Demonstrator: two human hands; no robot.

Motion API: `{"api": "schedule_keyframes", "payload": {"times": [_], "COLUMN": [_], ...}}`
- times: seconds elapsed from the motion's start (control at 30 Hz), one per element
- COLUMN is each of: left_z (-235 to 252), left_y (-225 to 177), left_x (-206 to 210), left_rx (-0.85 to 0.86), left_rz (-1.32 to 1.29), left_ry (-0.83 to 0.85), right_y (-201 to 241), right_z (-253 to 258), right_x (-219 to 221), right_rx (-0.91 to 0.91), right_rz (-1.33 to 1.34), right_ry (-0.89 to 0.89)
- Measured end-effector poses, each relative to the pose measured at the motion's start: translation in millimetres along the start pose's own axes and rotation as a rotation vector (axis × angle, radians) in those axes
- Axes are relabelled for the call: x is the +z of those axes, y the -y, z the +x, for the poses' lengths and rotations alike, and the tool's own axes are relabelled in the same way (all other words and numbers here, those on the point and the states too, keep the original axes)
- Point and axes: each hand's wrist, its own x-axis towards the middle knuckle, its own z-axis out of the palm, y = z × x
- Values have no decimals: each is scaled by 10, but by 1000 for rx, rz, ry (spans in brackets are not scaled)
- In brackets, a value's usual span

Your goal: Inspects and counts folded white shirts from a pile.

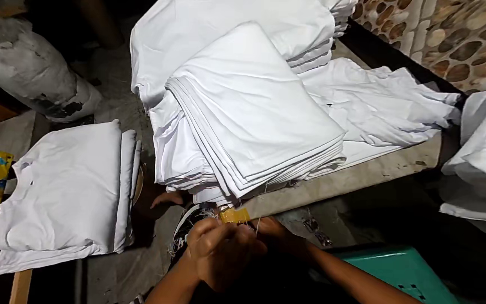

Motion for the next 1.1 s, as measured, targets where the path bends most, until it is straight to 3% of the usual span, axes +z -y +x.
{"api": "schedule_keyframes", "payload": {"times": [0.07, 0.13, 0.2, 0.33, 0.43, 0.57, 0.67, 0.8, 0.9, 1.0, 1.1], "left_z": [-25, -79, -131, -131, -114, -100, -43, 61, 19, 55, 349], "left_y": [-18, -32, -85, -147, -191, -225, -330, -474, -411, -153, -83], "left_x": [11, 50, 86, 109, 128, 205, 151, -104, -458, -411, -113], "left_rx": [5, -30, -106, -150, -162, -162, -168, -139, -310, -335, -292], "left_rz": [-58, -134, -229, -290, -274, -298, -423, -523, -517, -202, 88], "left_ry": [8, 29, 47, 55, 48, 27, 112, 226, 177, 104, 96], "right_y": [23, 113, 143, 55, 198, 472, 521, 371, 154, 61, 187], "right_z": [-138, -232, -348, -414, -176, 207, 357, 186, -44, -54, 76], "right_x": [-164, -429, -684, -1030, -1054, -799, -707, -728, -867, -995, -1040], "right_rx": [-135, -134, -145, -352, -403, -511, -557, -431, -381, -426, -524], "right_rz": [-37, -92, -111, -200, -351, -274, -196, -177, -95, -95, -88], "right_ry": [17, 177, 207, -505, -816, -948, -965, -956, -1046, -1142, -1116]}}
